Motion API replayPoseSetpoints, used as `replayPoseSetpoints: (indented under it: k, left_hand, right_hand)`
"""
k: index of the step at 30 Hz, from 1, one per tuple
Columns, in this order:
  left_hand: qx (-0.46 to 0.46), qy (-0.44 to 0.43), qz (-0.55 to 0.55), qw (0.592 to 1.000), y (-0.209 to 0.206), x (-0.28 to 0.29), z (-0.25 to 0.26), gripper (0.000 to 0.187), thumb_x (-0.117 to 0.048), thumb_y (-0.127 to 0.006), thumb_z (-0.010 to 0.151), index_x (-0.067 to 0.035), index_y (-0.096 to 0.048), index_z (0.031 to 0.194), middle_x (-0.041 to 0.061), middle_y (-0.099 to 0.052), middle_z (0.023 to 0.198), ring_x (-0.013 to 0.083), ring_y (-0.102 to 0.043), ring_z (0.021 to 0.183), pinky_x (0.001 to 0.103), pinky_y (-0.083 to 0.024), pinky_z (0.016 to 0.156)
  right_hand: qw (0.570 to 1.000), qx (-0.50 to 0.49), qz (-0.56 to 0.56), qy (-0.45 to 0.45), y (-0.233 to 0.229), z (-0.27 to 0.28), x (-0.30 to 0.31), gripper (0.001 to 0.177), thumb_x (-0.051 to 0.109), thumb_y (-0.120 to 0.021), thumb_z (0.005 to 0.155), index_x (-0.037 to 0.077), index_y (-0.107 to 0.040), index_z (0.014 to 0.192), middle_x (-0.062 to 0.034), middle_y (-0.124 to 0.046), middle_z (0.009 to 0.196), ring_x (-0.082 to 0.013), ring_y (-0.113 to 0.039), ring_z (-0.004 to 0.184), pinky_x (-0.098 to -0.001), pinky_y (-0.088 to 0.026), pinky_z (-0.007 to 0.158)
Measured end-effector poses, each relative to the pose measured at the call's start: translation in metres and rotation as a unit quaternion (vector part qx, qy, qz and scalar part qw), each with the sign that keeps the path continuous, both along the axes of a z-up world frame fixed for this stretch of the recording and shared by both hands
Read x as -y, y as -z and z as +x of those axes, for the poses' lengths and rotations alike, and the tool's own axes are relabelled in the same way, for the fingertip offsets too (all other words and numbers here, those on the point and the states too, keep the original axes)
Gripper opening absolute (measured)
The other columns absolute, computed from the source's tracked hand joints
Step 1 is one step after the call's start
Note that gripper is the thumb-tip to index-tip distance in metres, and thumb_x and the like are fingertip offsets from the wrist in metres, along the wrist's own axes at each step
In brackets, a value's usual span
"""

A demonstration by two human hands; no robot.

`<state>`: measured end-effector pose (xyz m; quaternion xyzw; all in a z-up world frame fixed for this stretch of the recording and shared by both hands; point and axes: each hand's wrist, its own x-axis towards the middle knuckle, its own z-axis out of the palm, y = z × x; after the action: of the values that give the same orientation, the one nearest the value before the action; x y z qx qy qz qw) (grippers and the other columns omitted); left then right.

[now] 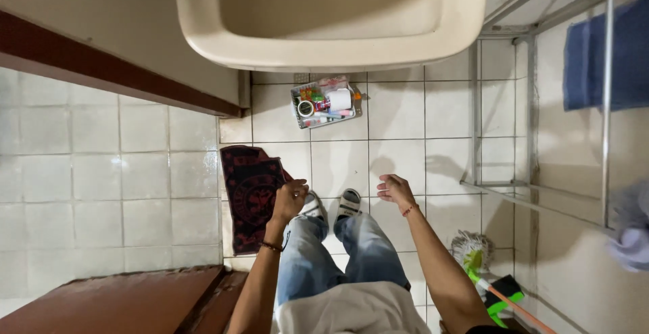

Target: Cleaning and organizing various bathroom items and toiletries into a basket at a sink.

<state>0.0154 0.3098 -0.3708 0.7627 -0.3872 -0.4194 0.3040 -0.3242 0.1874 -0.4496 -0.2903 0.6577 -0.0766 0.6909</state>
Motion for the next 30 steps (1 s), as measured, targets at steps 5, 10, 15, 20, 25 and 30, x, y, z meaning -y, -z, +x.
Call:
replayPoseSetpoints:
  k: [5, 10, 15, 20, 25, 30]
  left_hand:
    - [0.034, 0.021, -0.021, 0.999, 0.132, 0.008, 0.016, 0.023, -0.015, -0.063, 0.094, -0.003, -0.078, 0.106, 0.024, -0.073, 0.094, 0.0329, -0.075, 0.089, 0.035, -0.060, 0.069]
    - [0.006, -0.046, 0.044, 0.998, 0.234, 0.027, 0.042, 0.027, -0.011, -0.057, 0.092, -0.004, -0.076, 0.109, 0.017, -0.076, 0.079, 0.0212, -0.076, 0.073, 0.033, -0.058, 0.066]
    - [0.003, -0.078, 0.021, 0.997, 0.382, 0.051, 0.073, 0.026, -0.011, -0.058, 0.094, -0.003, -0.075, 0.110, 0.014, -0.076, 0.079, 0.0193, -0.073, 0.075, 0.032, -0.057, 0.073]
    - [0.043, -0.071, -0.035, 0.996, 0.471, 0.098, 0.098, 0.025, -0.015, -0.062, 0.095, -0.002, -0.075, 0.114, 0.017, -0.076, 0.088, 0.0219, -0.075, 0.082, 0.033, -0.058, 0.077]
    - [0.019, -0.077, -0.090, 0.993, 0.598, 0.139, 0.133, 0.032, -0.023, -0.066, 0.093, -0.002, -0.071, 0.117, 0.017, -0.078, 0.098, 0.0273, -0.078, 0.093, 0.035, -0.059, 0.083]
    - [0.050, -0.133, 0.010, 0.990, 0.613, 0.192, 0.148, 0.064, -0.045, -0.069, 0.094, -0.001, -0.057, 0.139, 0.027, -0.065, 0.130, 0.0343, -0.065, 0.120, 0.038, -0.052, 0.100]
  right_hand:
    - [1.000, 0.008, -0.017, 0.000, 0.111, -0.007, 0.023, 0.031, 0.021, -0.050, 0.101, 0.005, -0.066, 0.123, -0.0142, -0.072, 0.104, -0.0243, -0.073, 0.085, -0.0373, -0.061, 0.077]
    - [1.000, -0.016, -0.018, 0.001, 0.221, 0.024, 0.043, 0.030, 0.026, -0.053, 0.102, 0.006, -0.068, 0.119, -0.0128, -0.073, 0.102, -0.0232, -0.072, 0.084, -0.0348, -0.062, 0.076]
    - [0.998, -0.040, -0.020, -0.048, 0.331, 0.065, 0.069, 0.024, 0.024, -0.062, 0.097, 0.009, -0.069, 0.115, -0.0092, -0.072, 0.094, -0.0193, -0.069, 0.076, -0.0337, -0.061, 0.069]
    - [0.997, 0.015, -0.076, -0.014, 0.534, 0.063, 0.141, 0.023, 0.024, -0.068, 0.093, 0.011, -0.068, 0.112, -0.0041, -0.065, 0.086, -0.0163, -0.064, 0.070, -0.0326, -0.056, 0.060]
    - [0.985, -0.043, -0.164, 0.021, 0.592, 0.091, 0.221, 0.031, 0.020, -0.065, 0.089, 0.014, -0.065, 0.120, -0.0024, -0.064, 0.093, -0.0159, -0.060, 0.080, -0.0344, -0.055, 0.064]
    - [0.962, 0.033, -0.270, -0.009, 0.581, 0.122, 0.268, 0.037, 0.026, -0.061, 0.097, 0.009, -0.065, 0.130, -0.0067, -0.068, 0.121, -0.0158, -0.060, 0.106, -0.0374, -0.048, 0.089]
